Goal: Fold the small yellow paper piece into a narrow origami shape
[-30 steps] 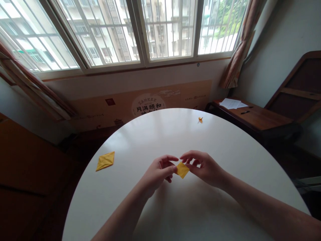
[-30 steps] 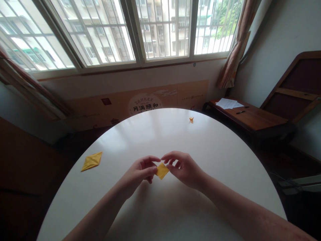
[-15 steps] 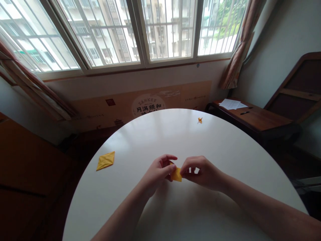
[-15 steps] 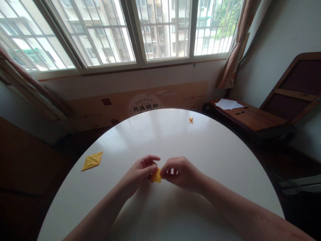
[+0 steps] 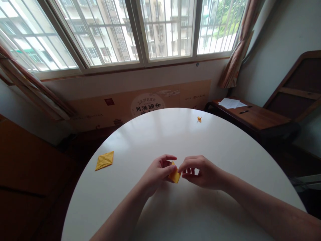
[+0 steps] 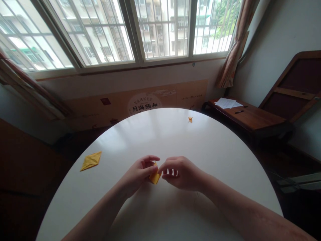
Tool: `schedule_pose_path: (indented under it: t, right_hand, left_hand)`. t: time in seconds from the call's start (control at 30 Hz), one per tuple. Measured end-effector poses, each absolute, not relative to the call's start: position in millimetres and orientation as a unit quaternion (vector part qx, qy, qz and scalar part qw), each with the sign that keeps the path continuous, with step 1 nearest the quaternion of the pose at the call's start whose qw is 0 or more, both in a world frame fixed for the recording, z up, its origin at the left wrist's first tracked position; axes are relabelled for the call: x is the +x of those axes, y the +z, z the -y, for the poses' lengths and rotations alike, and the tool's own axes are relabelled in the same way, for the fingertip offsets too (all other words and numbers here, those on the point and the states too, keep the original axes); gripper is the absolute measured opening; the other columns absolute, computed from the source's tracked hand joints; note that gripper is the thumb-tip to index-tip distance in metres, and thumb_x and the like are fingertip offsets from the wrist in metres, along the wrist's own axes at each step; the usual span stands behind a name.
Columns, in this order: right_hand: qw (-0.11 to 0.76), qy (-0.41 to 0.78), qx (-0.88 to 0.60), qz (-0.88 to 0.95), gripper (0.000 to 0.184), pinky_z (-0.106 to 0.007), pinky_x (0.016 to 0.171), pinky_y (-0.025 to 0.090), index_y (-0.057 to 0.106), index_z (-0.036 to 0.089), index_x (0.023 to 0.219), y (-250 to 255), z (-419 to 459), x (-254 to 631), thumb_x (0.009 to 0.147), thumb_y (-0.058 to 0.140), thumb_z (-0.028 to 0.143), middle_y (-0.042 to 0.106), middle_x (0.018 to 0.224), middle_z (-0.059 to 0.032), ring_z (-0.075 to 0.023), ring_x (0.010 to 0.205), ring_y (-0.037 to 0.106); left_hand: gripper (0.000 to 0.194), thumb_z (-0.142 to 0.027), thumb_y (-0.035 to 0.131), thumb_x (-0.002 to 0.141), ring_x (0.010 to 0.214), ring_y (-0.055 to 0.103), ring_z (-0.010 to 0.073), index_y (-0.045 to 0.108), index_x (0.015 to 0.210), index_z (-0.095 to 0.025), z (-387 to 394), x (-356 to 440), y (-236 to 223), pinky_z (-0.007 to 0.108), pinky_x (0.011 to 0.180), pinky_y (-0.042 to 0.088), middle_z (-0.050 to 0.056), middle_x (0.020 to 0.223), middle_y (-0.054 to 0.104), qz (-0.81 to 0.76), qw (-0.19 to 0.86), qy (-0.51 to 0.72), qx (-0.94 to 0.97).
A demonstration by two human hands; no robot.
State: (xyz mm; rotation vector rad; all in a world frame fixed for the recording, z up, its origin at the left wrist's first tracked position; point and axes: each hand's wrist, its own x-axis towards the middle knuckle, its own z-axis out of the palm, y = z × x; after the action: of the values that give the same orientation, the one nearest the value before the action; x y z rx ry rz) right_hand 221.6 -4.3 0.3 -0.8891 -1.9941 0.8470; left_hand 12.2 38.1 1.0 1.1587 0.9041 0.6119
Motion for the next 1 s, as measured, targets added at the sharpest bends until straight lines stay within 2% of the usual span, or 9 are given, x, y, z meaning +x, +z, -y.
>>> schedule_pose_path:
  t: [0.23,0.33,0.4,0.53,0.6,0.77,1.0]
  right_hand:
    - [0.376,0.313,-0.326,0.809,0.013,-0.025,0.063,0.051,0.075,0.021,0.092,2,3,221,0.092,0.063,0.022,0.071,0.085,-0.0059,-0.0147,0.069,0.065]
    - [0.376,0.295,-0.323,0.817,0.013,-0.025,0.064,0.05,0.076,0.021,0.091,1,2,223,0.092,0.063,0.024,0.071,0.084,-0.0055,-0.0144,0.07,0.064]
    - [0.367,0.273,-0.327,0.827,0.014,-0.025,0.066,0.05,0.076,0.022,0.092,0,0,226,0.093,0.063,0.023,0.071,0.084,-0.0049,-0.0144,0.071,0.065]
    - [0.299,0.234,-0.35,0.856,0.012,-0.024,0.068,0.048,0.077,0.023,0.089,-4,-4,234,0.09,0.065,0.019,0.072,0.085,-0.0031,-0.0147,0.074,0.066]
    - [0.256,0.224,-0.363,0.868,0.01,-0.024,0.067,0.046,0.077,0.024,0.086,-6,-5,237,0.087,0.069,0.018,0.072,0.084,-0.0013,-0.0146,0.074,0.065]
    - [0.206,0.24,-0.369,0.874,0.011,-0.023,0.071,0.045,0.078,0.028,0.093,-6,-6,240,0.085,0.073,0.022,0.073,0.086,0.0004,-0.0149,0.078,0.065]
    - [0.189,0.261,-0.367,0.873,0.012,-0.022,0.071,0.045,0.079,0.028,0.095,1,-6,240,0.088,0.07,0.023,0.071,0.087,0.0001,-0.0139,0.079,0.064]
  left_hand:
    - [0.045,-0.035,0.079,0.077,0.065,0.062,0.0124,0.06,0.112,-0.015,-37,12,1,0.02,0.056,0.048,0.0,0.072,0.064,-0.38,0.714,0.244,0.534]
    - [0.043,-0.038,0.073,0.08,0.068,0.063,0.0141,0.06,0.113,-0.015,-37,12,3,0.023,0.059,0.05,0.003,0.079,0.067,-0.394,0.707,0.243,0.535]
    - [0.038,-0.036,0.068,0.082,0.073,0.065,0.017,0.061,0.112,-0.015,-39,10,5,0.026,0.062,0.052,0.006,0.086,0.069,-0.428,0.655,0.251,0.57]
    - [0.012,-0.026,0.063,0.083,0.083,0.064,0.0203,0.07,0.089,-0.018,-44,5,9,0.03,0.069,0.051,0.007,0.091,0.07,-0.46,0.379,0.242,0.766]
    - [0.01,-0.02,0.063,0.083,0.083,0.063,0.0193,0.073,0.08,-0.02,-43,3,11,0.029,0.074,0.051,0.005,0.091,0.071,-0.406,0.299,0.2,0.84]
    - [0.02,-0.011,0.064,0.084,0.092,0.063,0.0182,0.077,0.09,-0.024,-35,4,18,0.025,0.084,0.049,0.0,0.097,0.075,-0.269,0.254,0.101,0.924]
    - [0.03,-0.004,0.057,0.087,0.098,0.061,0.0168,0.075,0.097,-0.026,-23,6,30,0.025,0.089,0.047,-0.004,0.106,0.075,-0.241,0.223,0.067,0.942]
